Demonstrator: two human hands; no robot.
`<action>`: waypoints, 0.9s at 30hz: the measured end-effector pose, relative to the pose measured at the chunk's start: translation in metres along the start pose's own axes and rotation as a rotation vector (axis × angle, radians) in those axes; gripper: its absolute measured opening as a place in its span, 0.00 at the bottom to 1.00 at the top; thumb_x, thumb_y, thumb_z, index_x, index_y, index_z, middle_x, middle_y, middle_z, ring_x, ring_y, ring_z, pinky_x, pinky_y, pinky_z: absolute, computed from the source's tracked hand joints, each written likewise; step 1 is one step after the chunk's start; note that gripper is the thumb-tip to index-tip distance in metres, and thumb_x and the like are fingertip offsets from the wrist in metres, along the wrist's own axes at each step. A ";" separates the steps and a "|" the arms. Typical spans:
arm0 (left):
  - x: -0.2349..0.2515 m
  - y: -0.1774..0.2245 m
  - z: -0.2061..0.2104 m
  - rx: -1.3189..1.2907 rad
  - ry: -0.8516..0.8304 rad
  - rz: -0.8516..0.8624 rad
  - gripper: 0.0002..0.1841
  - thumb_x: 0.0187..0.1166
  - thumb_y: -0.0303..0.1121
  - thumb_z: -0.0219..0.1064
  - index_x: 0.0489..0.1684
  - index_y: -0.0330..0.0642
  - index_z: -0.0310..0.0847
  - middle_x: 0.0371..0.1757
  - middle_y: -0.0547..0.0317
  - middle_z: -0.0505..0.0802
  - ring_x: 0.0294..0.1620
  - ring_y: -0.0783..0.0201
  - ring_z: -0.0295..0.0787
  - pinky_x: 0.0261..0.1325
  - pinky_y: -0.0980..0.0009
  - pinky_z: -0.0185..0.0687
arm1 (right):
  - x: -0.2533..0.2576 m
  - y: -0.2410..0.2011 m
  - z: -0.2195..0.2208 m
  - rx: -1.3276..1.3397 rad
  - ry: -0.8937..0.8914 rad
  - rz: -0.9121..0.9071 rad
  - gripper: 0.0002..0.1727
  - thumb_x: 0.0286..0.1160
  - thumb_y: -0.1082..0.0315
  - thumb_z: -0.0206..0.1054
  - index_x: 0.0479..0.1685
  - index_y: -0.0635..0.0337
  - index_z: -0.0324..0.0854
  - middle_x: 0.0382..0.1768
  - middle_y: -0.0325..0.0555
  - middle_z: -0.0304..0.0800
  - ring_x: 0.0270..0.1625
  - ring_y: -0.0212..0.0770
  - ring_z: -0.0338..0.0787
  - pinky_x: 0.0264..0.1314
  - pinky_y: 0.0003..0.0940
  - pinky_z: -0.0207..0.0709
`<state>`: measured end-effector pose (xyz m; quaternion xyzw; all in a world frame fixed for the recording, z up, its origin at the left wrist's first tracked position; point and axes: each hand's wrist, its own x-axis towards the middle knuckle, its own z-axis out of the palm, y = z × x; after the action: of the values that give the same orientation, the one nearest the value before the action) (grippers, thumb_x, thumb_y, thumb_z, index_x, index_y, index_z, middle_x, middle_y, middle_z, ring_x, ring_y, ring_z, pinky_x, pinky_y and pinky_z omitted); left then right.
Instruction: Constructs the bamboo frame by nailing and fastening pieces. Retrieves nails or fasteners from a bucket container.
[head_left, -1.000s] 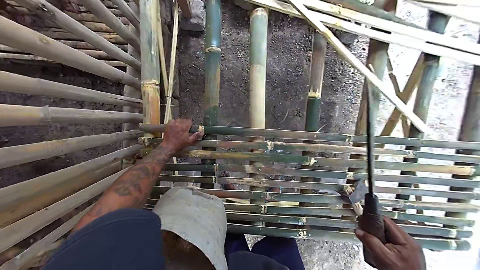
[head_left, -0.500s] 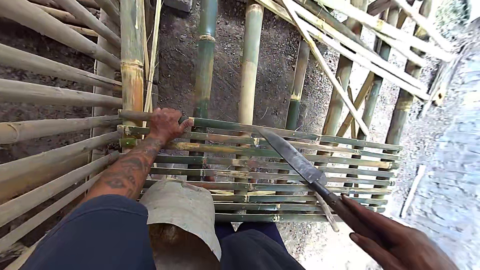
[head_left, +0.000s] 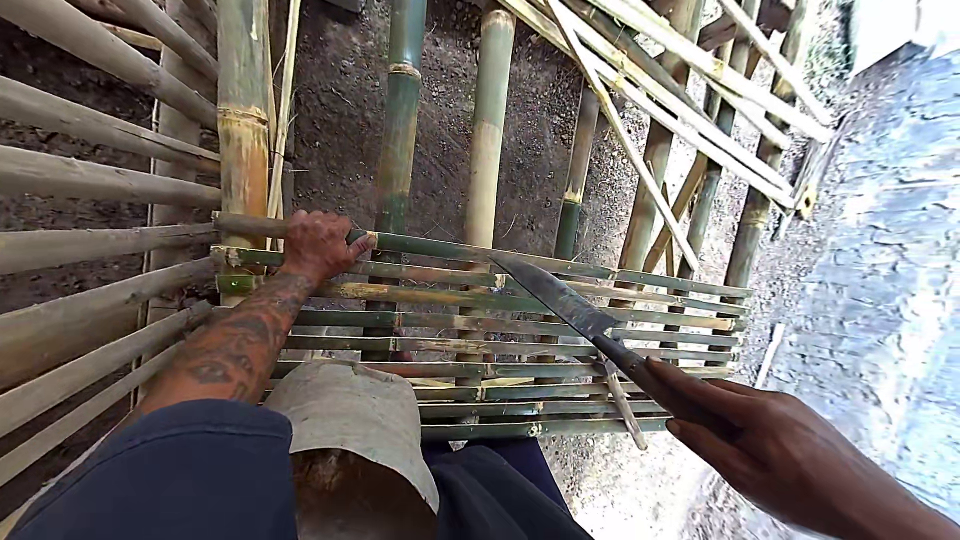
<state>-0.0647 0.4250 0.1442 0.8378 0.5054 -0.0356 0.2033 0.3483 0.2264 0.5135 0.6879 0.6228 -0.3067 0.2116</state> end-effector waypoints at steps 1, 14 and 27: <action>0.000 0.000 0.000 -0.005 0.008 0.001 0.47 0.80 0.76 0.38 0.33 0.34 0.84 0.36 0.38 0.92 0.46 0.36 0.91 0.54 0.38 0.77 | 0.001 -0.001 0.000 0.000 0.000 -0.002 0.35 0.68 0.50 0.60 0.81 0.43 0.80 0.37 0.49 0.95 0.32 0.51 0.92 0.32 0.55 0.82; -0.002 0.002 -0.003 -0.023 0.022 -0.011 0.46 0.80 0.75 0.41 0.32 0.34 0.84 0.37 0.38 0.92 0.46 0.37 0.91 0.54 0.38 0.78 | 0.006 -0.012 -0.012 0.044 -0.064 0.048 0.36 0.67 0.51 0.62 0.83 0.45 0.78 0.41 0.48 0.97 0.35 0.48 0.93 0.36 0.55 0.83; -0.001 0.003 -0.004 -0.015 -0.002 -0.011 0.46 0.80 0.75 0.41 0.31 0.33 0.83 0.37 0.38 0.92 0.46 0.37 0.91 0.54 0.39 0.77 | 0.042 -0.055 -0.067 -0.046 -0.310 0.202 0.36 0.72 0.58 0.69 0.86 0.39 0.73 0.36 0.46 0.94 0.33 0.47 0.90 0.37 0.55 0.80</action>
<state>-0.0629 0.4247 0.1486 0.8335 0.5099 -0.0337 0.2100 0.3065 0.3100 0.5382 0.6864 0.5174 -0.3721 0.3503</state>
